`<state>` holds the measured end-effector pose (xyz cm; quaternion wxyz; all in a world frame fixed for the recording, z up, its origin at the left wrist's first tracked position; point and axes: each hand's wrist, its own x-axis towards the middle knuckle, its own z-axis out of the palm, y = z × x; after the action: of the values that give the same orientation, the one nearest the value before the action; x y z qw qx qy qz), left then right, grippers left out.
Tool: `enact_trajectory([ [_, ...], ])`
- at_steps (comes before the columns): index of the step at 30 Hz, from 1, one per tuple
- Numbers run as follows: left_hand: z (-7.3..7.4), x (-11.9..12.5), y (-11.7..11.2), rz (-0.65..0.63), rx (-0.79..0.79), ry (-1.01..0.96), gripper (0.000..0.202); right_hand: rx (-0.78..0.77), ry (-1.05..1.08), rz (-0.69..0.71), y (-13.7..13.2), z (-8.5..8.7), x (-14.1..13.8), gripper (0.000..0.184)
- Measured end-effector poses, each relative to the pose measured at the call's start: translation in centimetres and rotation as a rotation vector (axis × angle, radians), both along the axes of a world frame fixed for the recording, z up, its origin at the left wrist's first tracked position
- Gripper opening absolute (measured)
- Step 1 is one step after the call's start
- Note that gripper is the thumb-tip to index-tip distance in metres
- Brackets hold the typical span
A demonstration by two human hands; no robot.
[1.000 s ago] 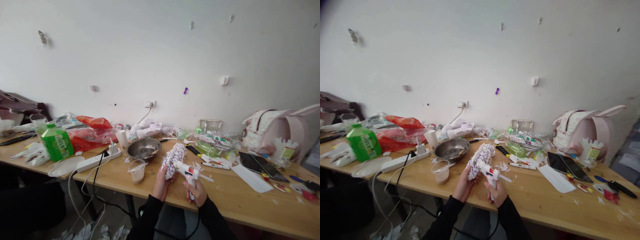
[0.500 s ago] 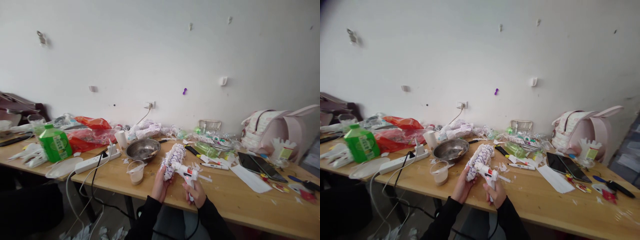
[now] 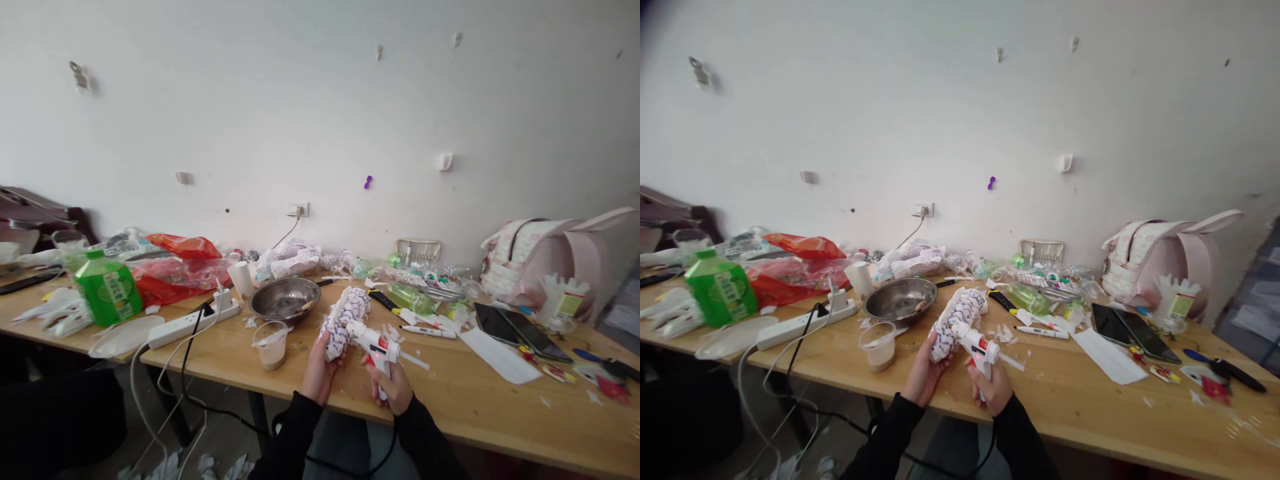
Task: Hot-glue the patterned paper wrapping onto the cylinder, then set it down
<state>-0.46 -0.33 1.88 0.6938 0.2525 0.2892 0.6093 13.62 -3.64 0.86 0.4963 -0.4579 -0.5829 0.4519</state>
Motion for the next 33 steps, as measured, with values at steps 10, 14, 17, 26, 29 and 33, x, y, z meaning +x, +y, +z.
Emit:
enact_trajectory([
  [10,-0.06,0.08,0.0,0.022,0.008,0.006,0.034,-0.007,-0.053,0.019,0.26,-0.26,0.09,0.047],
  [14,-0.02,0.08,-0.06,0.018,0.014,-0.001,0.033,-0.019,-0.065,0.03,0.41,-0.39,0.11,0.043],
  [17,0.01,0.07,-0.08,0.006,0.016,-0.012,0.033,-0.017,-0.067,0.035,0.53,-0.57,0.09,0.041],
  [26,-0.05,0.08,0.0,0.015,0.017,-0.001,0.034,-0.028,-0.099,0.014,0.65,-0.59,0.03,0.046],
  [29,-0.1,0.1,0.06,0.014,0.017,0.006,0.034,-0.038,-0.104,0.013,0.55,-0.46,0.03,0.046],
  [33,-0.15,0.1,0.11,0.015,0.009,0.01,0.036,-0.034,-0.092,-0.002,0.44,-0.35,0.02,0.048],
])
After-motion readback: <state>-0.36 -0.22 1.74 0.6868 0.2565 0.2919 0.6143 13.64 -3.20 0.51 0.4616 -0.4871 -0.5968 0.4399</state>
